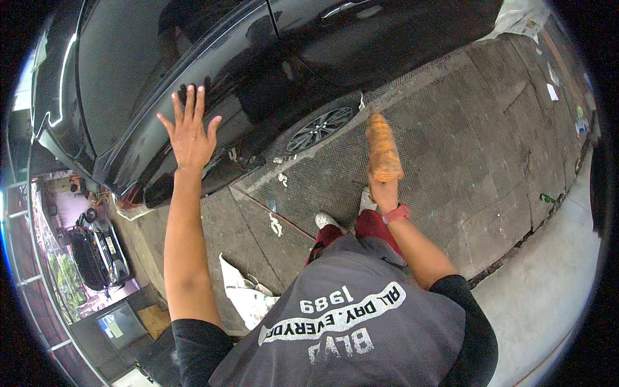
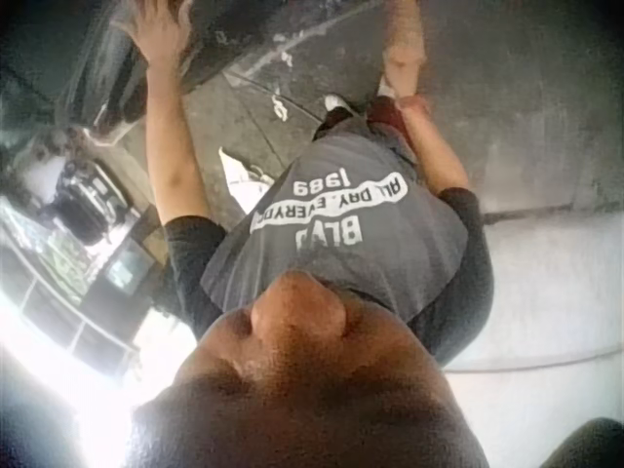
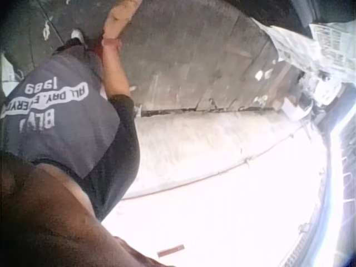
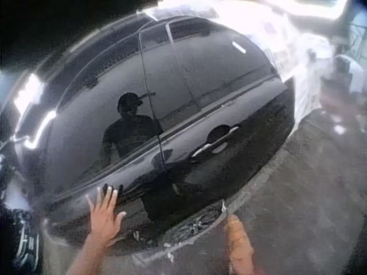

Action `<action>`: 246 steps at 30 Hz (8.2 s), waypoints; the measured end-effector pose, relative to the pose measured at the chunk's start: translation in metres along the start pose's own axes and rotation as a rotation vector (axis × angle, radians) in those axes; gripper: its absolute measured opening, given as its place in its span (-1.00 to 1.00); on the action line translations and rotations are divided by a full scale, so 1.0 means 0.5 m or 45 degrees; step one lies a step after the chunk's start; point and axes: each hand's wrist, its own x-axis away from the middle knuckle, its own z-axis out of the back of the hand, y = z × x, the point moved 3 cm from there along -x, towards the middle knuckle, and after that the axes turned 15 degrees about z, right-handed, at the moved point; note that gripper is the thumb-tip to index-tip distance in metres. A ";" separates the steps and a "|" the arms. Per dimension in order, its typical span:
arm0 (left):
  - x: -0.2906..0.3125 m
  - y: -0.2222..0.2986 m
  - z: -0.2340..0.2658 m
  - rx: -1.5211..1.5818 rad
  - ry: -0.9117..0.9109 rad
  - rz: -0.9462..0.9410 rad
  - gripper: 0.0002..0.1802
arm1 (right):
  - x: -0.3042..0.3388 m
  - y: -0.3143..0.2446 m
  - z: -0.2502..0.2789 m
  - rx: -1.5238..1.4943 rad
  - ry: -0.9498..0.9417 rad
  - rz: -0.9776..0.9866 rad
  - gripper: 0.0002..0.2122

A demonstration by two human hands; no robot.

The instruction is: The person wipes the rear bumper of a black car with a cloth, then removes newspaper and tape from the vehicle. The person picks up a paint gun and walks around the garage.

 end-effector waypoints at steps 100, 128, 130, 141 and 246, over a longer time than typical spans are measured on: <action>1.544 -0.207 -0.385 1.617 -1.546 1.684 -0.42 | 0.262 -0.397 -0.590 -0.335 -0.961 0.016 -0.51; 1.669 -0.178 -0.487 1.331 -1.366 1.398 -0.40 | 0.110 -0.422 -0.416 0.067 -0.448 0.157 -0.65; 1.630 -0.170 -0.474 1.355 -1.508 1.611 -0.35 | 0.194 -0.454 -0.499 0.011 -0.587 0.273 -0.60; 1.548 -0.234 -0.377 1.374 -1.521 1.826 -0.27 | 0.326 -0.645 -0.758 -0.320 -1.204 -0.203 -0.64; 1.673 -0.239 -0.433 1.461 -1.658 2.006 -0.25 | 0.260 -0.864 -0.906 -0.502 -0.901 0.079 -0.75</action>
